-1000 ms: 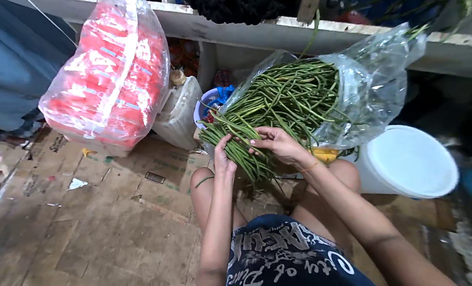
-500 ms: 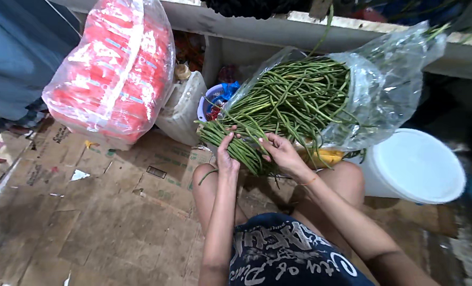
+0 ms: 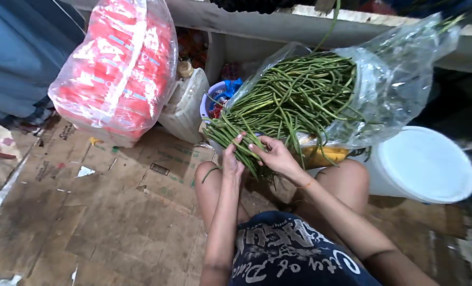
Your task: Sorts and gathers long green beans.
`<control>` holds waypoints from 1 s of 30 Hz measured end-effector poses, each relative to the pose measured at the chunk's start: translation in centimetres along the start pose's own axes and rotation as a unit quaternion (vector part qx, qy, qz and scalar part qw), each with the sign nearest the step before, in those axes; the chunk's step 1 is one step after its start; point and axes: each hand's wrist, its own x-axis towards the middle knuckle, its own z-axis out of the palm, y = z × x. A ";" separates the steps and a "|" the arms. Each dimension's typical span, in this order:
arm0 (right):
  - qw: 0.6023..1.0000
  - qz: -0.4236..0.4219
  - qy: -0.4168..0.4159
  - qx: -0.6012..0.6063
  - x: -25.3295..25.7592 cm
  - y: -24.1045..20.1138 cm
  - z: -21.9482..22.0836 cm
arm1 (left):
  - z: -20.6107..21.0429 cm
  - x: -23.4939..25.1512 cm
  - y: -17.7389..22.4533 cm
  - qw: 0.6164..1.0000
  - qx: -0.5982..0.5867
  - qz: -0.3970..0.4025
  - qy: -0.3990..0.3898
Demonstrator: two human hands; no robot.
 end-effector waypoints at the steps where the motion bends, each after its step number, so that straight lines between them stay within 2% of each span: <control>1: 1.000 -0.017 -0.001 -0.004 -0.2 0.3 0.2 | 0.1 -0.1 0.1 1.000 0.005 0.000 0.011; 4: 0.991 -0.098 0.011 -0.087 -0.7 1.7 1.0 | 1.0 -0.5 0.5 0.996 0.049 -0.005 0.079; 7: 0.968 -0.171 0.072 -0.170 -1.0 3.1 2.0 | 2.1 -0.4 0.1 0.988 0.025 0.031 0.151; 9: 0.965 -0.161 0.118 -0.168 -1.1 3.6 2.3 | 1.9 -0.3 0.0 0.987 0.014 0.038 0.156; 12: 0.976 -0.121 0.137 -0.121 -1.2 3.3 0.6 | 0.8 -0.5 0.6 0.988 0.004 0.038 0.148; 14: 0.986 -0.084 0.137 -0.054 -1.4 2.0 -2.3 | -0.2 -0.7 1.8 0.987 -0.006 0.052 0.155; 16: 0.990 -0.028 0.111 0.079 -1.4 0.1 -5.9 | -1.8 -0.8 3.2 0.984 -0.015 0.075 0.162; 18: 0.969 0.021 0.050 0.242 -1.4 -1.6 -9.4 | -3.2 -0.8 4.4 0.983 -0.033 0.101 0.151; 20: 0.945 0.040 0.019 0.324 -1.5 -3.1 -12.0 | -3.7 -0.8 5.3 0.982 -0.040 0.121 0.140; 25: 0.949 0.003 0.018 0.314 -3.2 -7.5 -15.6 | -3.7 -1.4 6.7 0.980 -0.054 0.146 0.120; 28: 0.966 -0.107 0.047 0.231 -5.2 -11.6 -18.3 | -3.3 -2.1 7.5 0.981 -0.052 0.151 0.108; 30: 0.963 -0.170 0.101 0.183 -5.5 -15.0 -20.8 | -3.2 -2.5 8.2 0.982 -0.055 0.156 0.093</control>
